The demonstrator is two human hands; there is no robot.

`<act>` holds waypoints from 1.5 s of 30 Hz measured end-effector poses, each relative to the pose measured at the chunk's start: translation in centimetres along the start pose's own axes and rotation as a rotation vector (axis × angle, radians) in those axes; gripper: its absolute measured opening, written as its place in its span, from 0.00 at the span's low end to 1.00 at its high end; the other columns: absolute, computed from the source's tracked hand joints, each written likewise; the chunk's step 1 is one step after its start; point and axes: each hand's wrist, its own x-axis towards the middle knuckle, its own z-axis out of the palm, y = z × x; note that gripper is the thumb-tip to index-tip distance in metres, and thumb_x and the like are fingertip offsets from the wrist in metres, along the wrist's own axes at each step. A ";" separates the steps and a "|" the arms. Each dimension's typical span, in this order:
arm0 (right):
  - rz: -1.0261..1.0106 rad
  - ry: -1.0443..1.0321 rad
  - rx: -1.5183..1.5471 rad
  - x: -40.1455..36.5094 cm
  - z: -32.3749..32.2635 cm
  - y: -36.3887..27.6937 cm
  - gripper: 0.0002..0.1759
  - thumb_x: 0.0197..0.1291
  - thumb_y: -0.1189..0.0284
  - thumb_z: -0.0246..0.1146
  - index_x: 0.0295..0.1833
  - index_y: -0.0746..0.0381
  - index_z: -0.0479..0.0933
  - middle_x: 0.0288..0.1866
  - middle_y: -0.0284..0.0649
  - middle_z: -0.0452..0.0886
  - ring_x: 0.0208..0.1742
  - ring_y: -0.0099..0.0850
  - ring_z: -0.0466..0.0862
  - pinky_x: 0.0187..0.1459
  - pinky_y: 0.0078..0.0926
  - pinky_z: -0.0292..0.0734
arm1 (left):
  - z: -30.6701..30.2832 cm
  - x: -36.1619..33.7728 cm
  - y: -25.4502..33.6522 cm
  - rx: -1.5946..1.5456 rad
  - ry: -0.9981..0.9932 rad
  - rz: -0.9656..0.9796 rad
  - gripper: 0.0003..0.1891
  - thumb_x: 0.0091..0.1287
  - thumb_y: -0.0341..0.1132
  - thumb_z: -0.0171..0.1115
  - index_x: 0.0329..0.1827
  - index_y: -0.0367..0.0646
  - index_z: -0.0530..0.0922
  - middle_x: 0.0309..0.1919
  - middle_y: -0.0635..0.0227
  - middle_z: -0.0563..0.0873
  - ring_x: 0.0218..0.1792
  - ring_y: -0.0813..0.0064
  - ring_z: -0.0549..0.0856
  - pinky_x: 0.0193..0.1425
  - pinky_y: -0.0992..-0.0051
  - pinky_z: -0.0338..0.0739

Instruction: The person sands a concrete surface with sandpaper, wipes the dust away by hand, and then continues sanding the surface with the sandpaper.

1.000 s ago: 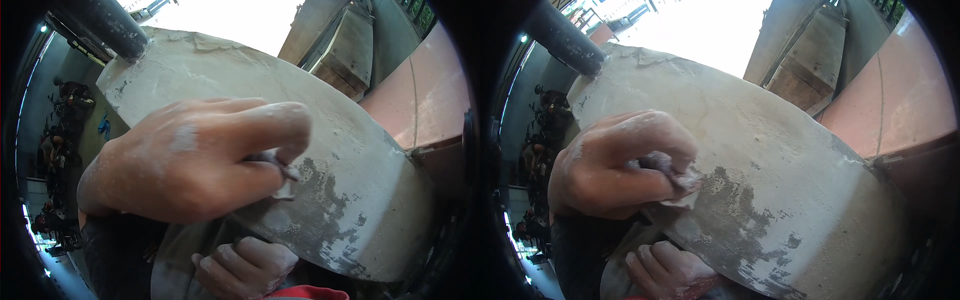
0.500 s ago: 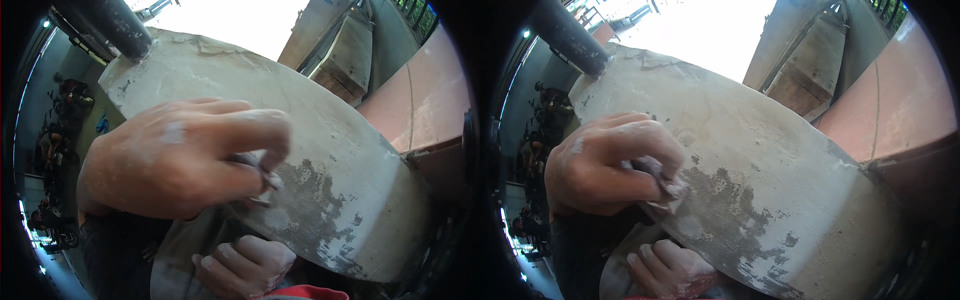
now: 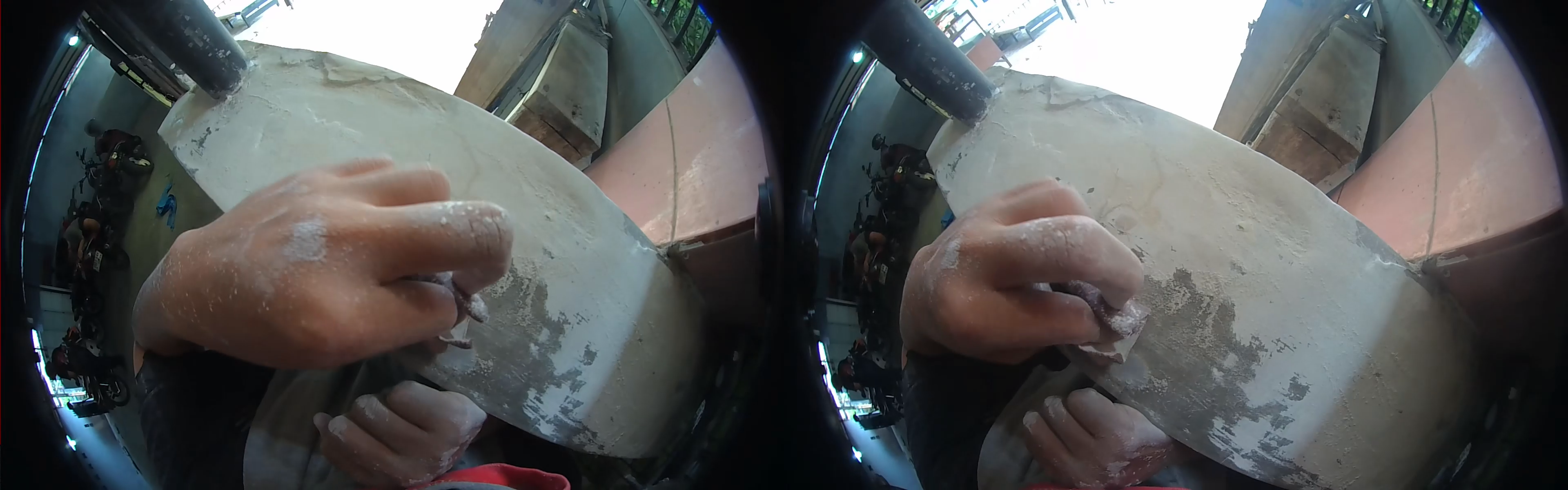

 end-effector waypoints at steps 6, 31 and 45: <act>-0.019 -0.010 0.007 0.1 -0.1 0.0 0.10 0.37 0.66 0.72 0.26 0.52 0.78 0.22 0.27 0.70 0.21 0.22 0.70 0.18 0.22 0.62 | 0.8 0.2 -0.6 0.057 0.083 0.025 0.11 0.55 0.36 0.79 0.23 0.50 0.81 0.40 0.73 0.87 0.34 0.83 0.80 0.35 0.77 0.74; -0.061 -0.021 0.011 0.2 -0.2 0.3 0.09 0.39 0.67 0.74 0.25 0.53 0.79 0.21 0.26 0.70 0.20 0.22 0.68 0.18 0.21 0.60 | 0.1 0.0 -1.2 -0.036 0.014 0.106 0.11 0.54 0.34 0.79 0.23 0.49 0.81 0.44 0.69 0.88 0.39 0.75 0.80 0.38 0.75 0.73; -0.069 -0.029 0.022 0.4 -0.4 0.4 0.09 0.40 0.68 0.74 0.25 0.53 0.79 0.20 0.26 0.70 0.19 0.22 0.67 0.18 0.21 0.59 | -1.4 -0.6 0.0 0.040 -0.060 -0.040 0.10 0.53 0.38 0.79 0.22 0.55 0.82 0.41 0.78 0.87 0.42 0.77 0.79 0.54 0.65 0.64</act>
